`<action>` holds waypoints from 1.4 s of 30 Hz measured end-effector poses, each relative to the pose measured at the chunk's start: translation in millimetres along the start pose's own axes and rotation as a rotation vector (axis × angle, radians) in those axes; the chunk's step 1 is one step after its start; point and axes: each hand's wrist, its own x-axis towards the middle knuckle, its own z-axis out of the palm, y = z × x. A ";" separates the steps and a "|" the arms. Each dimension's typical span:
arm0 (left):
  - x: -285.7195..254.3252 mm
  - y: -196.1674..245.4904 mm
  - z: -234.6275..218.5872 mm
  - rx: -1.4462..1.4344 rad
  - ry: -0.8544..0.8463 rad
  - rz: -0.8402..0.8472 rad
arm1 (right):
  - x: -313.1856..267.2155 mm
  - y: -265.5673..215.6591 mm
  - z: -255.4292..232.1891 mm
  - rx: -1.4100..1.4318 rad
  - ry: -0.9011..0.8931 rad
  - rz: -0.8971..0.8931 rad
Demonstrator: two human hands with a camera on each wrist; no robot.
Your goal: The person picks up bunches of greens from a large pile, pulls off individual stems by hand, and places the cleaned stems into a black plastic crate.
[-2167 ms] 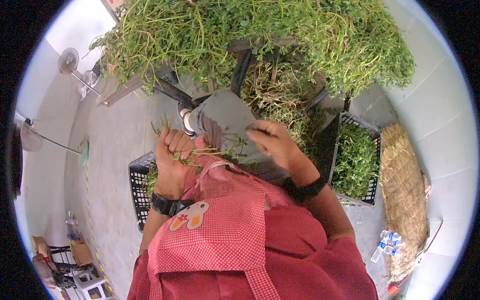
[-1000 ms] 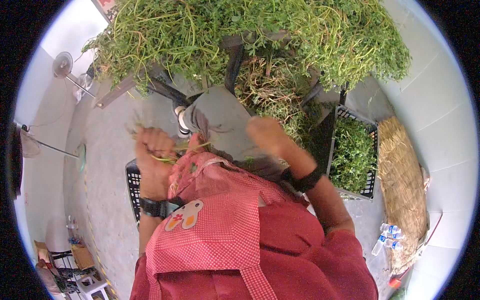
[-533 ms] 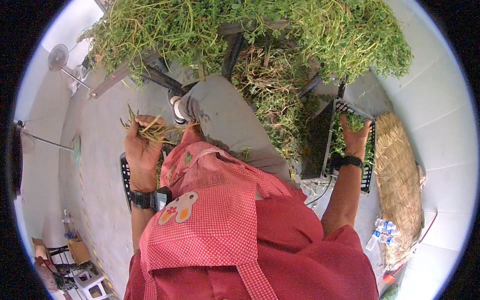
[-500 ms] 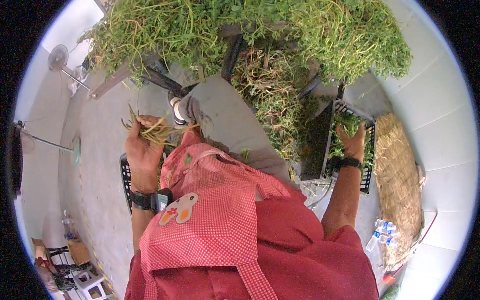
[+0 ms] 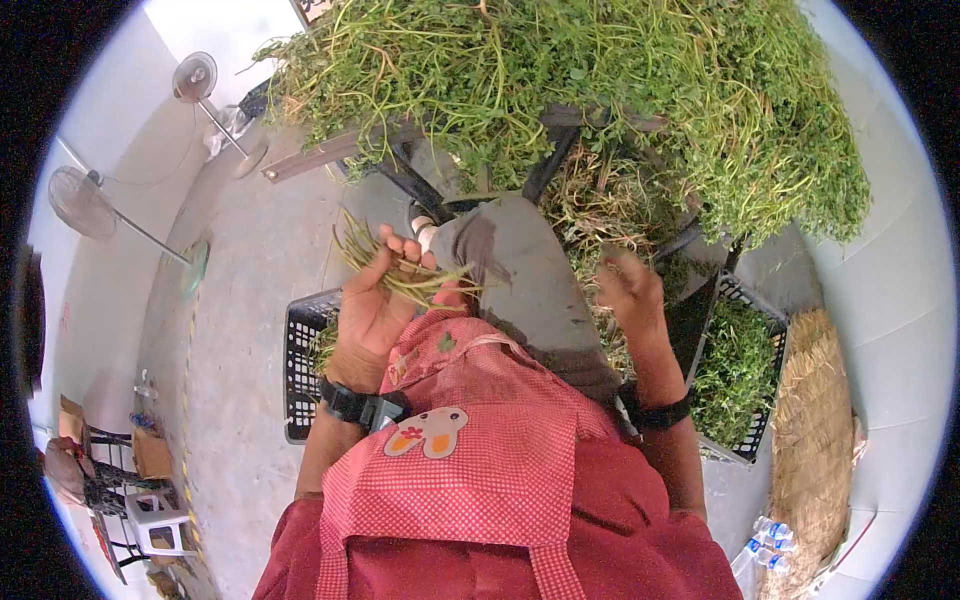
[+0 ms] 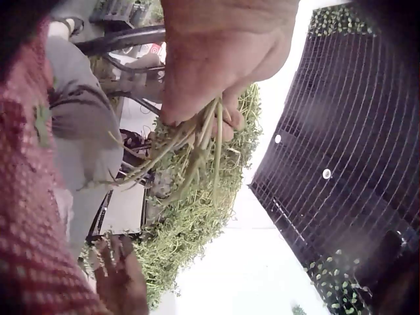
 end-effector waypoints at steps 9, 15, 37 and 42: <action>-2.3 -25.3 15.1 0.268 -0.081 -0.031 | 10.3 -37.4 95.8 -0.572 -0.327 -0.356; -3.3 -24.4 14.7 0.405 -0.068 -0.057 | 11.3 -11.9 122.0 -0.384 -0.550 0.025; -8.6 -46.4 27.1 0.594 -0.052 -0.143 | 34.1 -54.0 130.9 -0.868 -0.066 -0.698; -8.8 -32.6 28.3 0.448 -0.032 -0.171 | 38.6 -55.3 93.1 -0.525 0.247 -0.549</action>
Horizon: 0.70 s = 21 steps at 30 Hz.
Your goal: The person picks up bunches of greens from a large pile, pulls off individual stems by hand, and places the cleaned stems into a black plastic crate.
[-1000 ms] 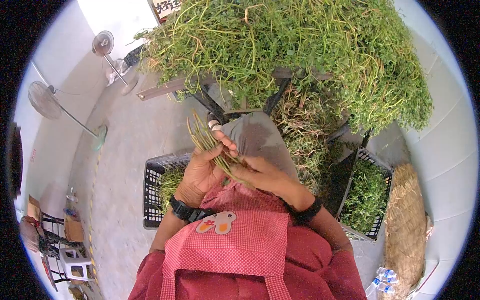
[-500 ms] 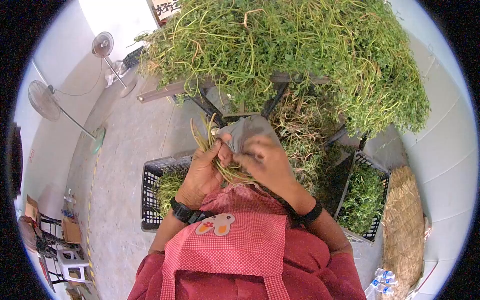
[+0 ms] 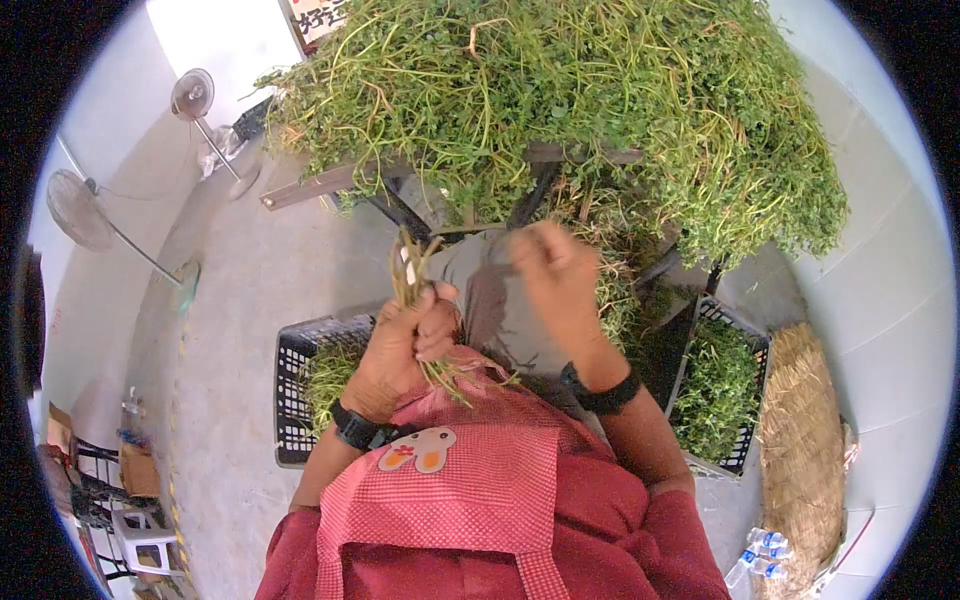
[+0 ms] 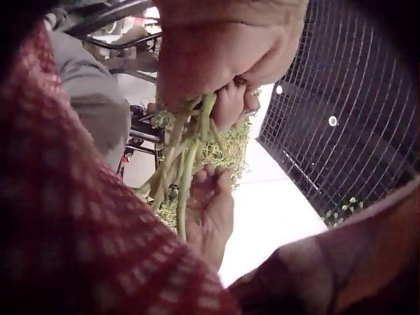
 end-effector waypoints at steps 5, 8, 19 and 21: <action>5.1 -2.0 -19.6 -0.156 -0.049 0.015 | 28.6 62.5 -54.2 -0.776 0.497 -0.422; 7.9 -1.6 -9.0 -0.073 0.029 0.033 | 5.6 29.3 -44.8 -0.563 -0.004 -0.255; 8.2 -5.6 -9.9 -0.031 -0.199 0.059 | -34.2 13.3 8.7 0.365 -0.677 0.522; 9.6 -8.0 -10.1 -0.005 -0.190 0.069 | -36.2 13.9 9.3 0.394 -0.688 0.560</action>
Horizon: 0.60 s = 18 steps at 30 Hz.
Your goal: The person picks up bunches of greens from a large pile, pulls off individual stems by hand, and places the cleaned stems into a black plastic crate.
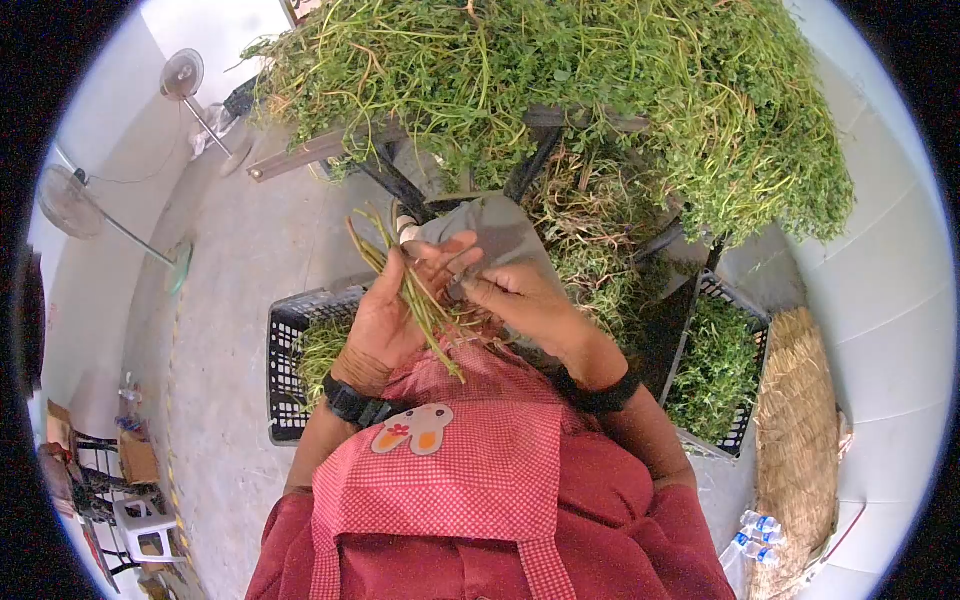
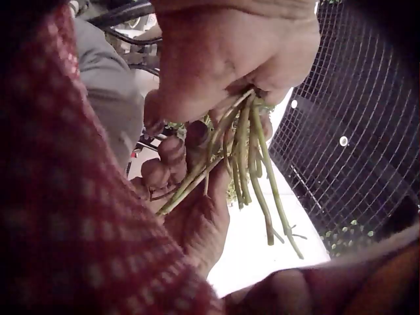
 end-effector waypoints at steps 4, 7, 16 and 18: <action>-0.2 -0.4 -0.1 0.023 0.014 0.004 | -2.3 -4.0 12.1 -0.069 -0.051 -0.067; -0.6 -0.8 -1.2 0.028 -0.005 -0.007 | 3.2 3.9 11.7 -0.178 -0.052 -0.127; 5.8 -6.1 -14.1 0.131 -0.124 0.016 | 8.2 8.1 15.1 -0.723 0.285 -0.349; 2.9 -3.1 -12.6 0.188 -0.127 0.035 | 7.0 3.0 16.3 -1.022 0.446 -0.408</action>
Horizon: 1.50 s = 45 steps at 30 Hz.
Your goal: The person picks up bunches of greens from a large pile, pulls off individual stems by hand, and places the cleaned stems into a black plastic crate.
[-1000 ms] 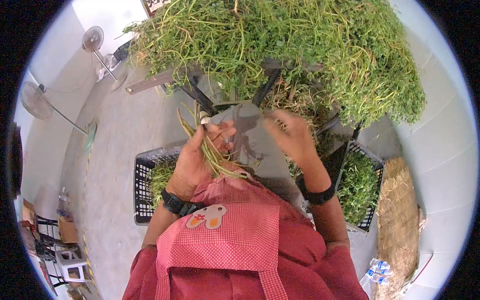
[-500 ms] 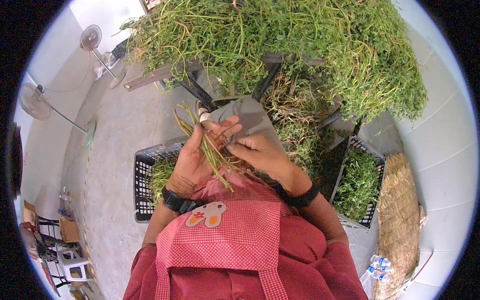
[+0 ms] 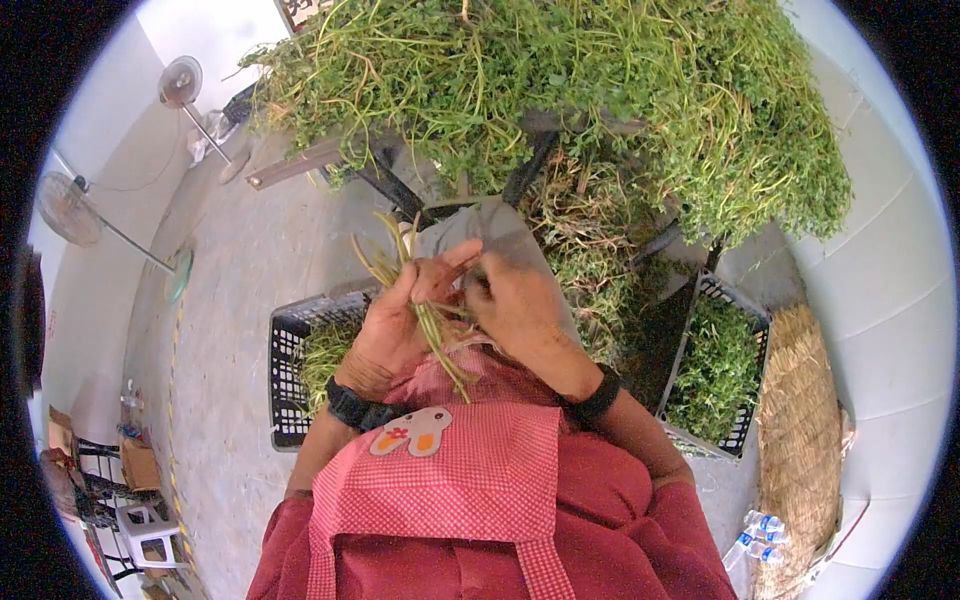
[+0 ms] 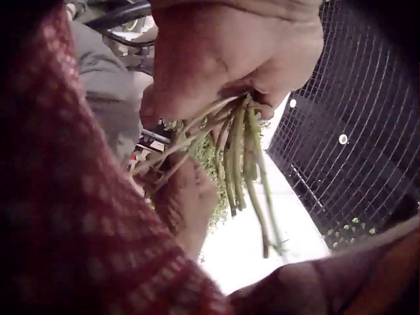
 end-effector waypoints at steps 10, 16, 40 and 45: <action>-3.2 -0.1 -5.0 -0.065 0.151 -0.013 | 13.6 48.4 -57.8 0.315 0.181 0.104; -5.6 -0.2 1.5 -0.011 0.195 -0.014 | 6.1 -17.9 -3.0 0.425 -0.193 -0.057; -6.2 -4.5 9.3 -0.211 0.142 -0.098 | -5.6 -10.3 13.4 0.998 -0.182 0.277; -9.9 -3.3 7.8 -0.288 0.130 -0.104 | -5.9 -10.6 -0.1 0.755 -0.209 0.261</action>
